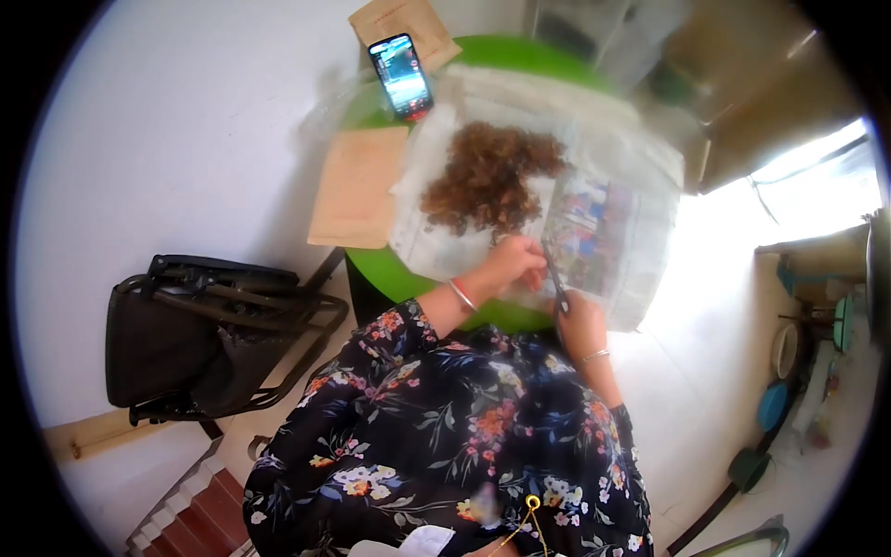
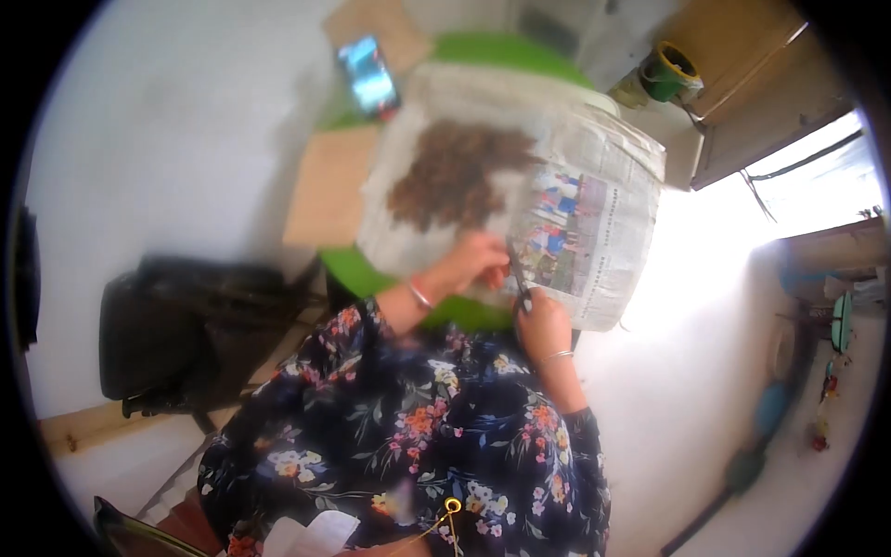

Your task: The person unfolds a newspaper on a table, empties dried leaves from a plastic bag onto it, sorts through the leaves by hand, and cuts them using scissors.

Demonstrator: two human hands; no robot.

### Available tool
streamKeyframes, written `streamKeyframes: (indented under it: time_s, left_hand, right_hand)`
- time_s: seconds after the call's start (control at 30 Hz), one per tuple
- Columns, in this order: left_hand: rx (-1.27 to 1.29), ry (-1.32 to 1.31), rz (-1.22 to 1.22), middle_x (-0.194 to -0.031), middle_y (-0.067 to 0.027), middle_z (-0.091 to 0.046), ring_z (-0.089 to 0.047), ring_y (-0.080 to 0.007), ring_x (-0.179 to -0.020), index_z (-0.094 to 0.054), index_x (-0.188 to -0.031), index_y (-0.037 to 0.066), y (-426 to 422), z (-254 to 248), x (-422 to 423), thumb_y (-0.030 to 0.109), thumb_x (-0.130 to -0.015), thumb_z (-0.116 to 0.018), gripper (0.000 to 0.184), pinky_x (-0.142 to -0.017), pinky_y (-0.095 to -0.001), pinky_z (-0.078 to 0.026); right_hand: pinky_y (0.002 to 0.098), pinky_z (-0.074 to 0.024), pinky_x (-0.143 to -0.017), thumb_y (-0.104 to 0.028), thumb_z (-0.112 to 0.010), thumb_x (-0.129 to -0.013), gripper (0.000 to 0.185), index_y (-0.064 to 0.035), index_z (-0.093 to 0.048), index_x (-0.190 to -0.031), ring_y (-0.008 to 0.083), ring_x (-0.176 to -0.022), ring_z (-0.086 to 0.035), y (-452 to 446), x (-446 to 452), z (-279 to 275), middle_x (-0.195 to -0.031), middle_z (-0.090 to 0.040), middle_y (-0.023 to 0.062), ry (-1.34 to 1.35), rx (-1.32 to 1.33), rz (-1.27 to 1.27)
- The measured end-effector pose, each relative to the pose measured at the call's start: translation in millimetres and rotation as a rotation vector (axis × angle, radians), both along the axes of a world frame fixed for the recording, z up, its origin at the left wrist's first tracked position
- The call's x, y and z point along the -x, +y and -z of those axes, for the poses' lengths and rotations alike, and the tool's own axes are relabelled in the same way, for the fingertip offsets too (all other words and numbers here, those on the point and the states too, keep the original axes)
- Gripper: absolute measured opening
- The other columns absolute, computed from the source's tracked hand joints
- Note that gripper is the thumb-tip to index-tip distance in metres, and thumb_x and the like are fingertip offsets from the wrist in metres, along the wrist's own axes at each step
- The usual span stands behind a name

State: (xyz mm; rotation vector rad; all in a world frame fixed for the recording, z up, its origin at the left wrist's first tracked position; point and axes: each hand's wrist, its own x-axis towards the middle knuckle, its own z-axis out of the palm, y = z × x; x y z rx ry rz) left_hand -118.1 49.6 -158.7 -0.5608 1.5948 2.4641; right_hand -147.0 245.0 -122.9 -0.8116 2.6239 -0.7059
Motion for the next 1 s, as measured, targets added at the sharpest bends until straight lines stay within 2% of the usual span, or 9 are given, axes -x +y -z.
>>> streamKeyframes:
  time_s: [0.1,0.2,0.27,0.4,0.5,0.53,0.67,0.9,1.0]
  left_hand:
    - [0.030,0.024,0.004,-0.075,-0.0102,-0.066,-0.063,-0.0164,-0.057,-0.062,-0.091,0.001,-1,2,-1,0.012,-0.088,-0.061,0.011,-0.051,-0.0280,-0.051]
    - [0.069,0.052,-0.048,-0.078,-0.0120,-0.065,-0.064,-0.0188,-0.059,-0.057,-0.093,-0.001,-8,-19,-18,0.009,-0.091,-0.057,0.010,-0.052,-0.0297,-0.052]
    - [0.090,0.106,-0.179,-0.079,-0.0115,-0.065,-0.064,-0.0182,-0.061,-0.056,-0.093,0.000,-20,-39,-34,0.011,-0.092,-0.057,0.011,-0.053,-0.0289,-0.052]
    - [0.212,0.227,-0.436,-0.082,-0.0112,-0.066,-0.064,-0.0169,-0.064,-0.057,-0.094,0.001,-57,-68,-62,0.015,-0.094,-0.057,0.014,-0.056,-0.0276,-0.052]
    - [0.247,0.240,-0.582,-0.083,-0.0109,-0.067,-0.064,-0.0158,-0.065,-0.059,-0.097,0.000,-86,-67,-79,0.014,-0.094,-0.058,0.015,-0.057,-0.0271,-0.053]
    - [0.188,0.252,-0.601,-0.083,-0.0109,-0.067,-0.064,-0.0156,-0.066,-0.059,-0.098,0.000,-88,-42,-64,0.015,-0.094,-0.058,0.015,-0.058,-0.0269,-0.053]
    - [0.164,0.225,-0.666,-0.086,-0.0113,-0.068,-0.064,-0.0152,-0.068,-0.060,-0.102,-0.001,-102,-36,-70,0.014,-0.093,-0.058,0.018,-0.060,-0.0262,-0.053]
    - [0.131,0.194,-0.795,-0.088,-0.0106,-0.066,-0.064,-0.0156,-0.071,-0.060,-0.101,0.000,-128,-11,-78,0.014,-0.093,-0.053,0.018,-0.062,-0.0266,-0.052]
    - [0.193,0.179,-0.792,-0.087,-0.0093,-0.065,-0.064,-0.0151,-0.072,-0.059,-0.103,0.000,-147,-12,-83,0.013,-0.093,-0.050,0.019,-0.062,-0.0257,-0.051]
  right_hand:
    - [0.0503,-0.0494,-0.073,-0.033,-0.065,-0.086,0.027,-0.0071,-0.065,-0.096,0.0420,-0.080,-0.064,1,6,-9,-0.083,-0.067,0.0224,-0.005,-0.064,0.000]
    - [0.0500,-0.0495,-0.073,-0.036,-0.065,-0.087,0.030,-0.0081,-0.065,-0.097,0.0411,-0.083,-0.065,3,15,-24,-0.085,-0.068,0.0217,0.026,-0.090,0.093]
    - [0.0500,-0.0495,-0.072,-0.038,-0.065,-0.086,0.032,-0.0083,-0.065,-0.097,0.0416,-0.083,-0.065,6,24,-19,-0.085,-0.068,0.0219,0.058,-0.038,0.122]
    - [0.0504,-0.0495,-0.074,-0.034,-0.066,-0.085,0.030,-0.0085,-0.062,-0.101,0.0425,-0.088,-0.064,-2,63,-35,-0.090,-0.068,0.0218,0.175,-0.178,0.126]
    - [0.0501,-0.0498,-0.076,-0.032,-0.065,-0.085,0.030,-0.0073,-0.060,-0.102,0.0419,-0.091,-0.064,-2,106,-31,-0.095,-0.068,0.0209,0.270,-0.250,0.112]
    - [0.0500,-0.0499,-0.077,-0.031,-0.065,-0.085,0.030,-0.0069,-0.059,-0.102,0.0416,-0.092,-0.064,7,134,-29,-0.096,-0.068,0.0206,0.342,-0.317,0.134]
    - [0.0483,-0.0513,-0.080,-0.029,-0.065,-0.085,0.032,-0.0030,-0.058,-0.102,0.0404,-0.094,-0.065,21,174,-34,-0.099,-0.068,0.0215,0.391,-0.404,0.176]
    - [0.0436,-0.0532,-0.083,-0.031,-0.063,-0.085,0.035,-0.0035,-0.057,-0.106,0.0363,-0.095,-0.067,19,202,-38,-0.101,-0.068,0.0203,0.403,-0.624,0.122]
    - [0.0427,-0.0535,-0.084,-0.033,-0.062,-0.085,0.038,-0.0026,-0.057,-0.107,0.0349,-0.094,-0.068,11,205,-33,-0.101,-0.069,0.0193,0.346,-0.687,-0.002]
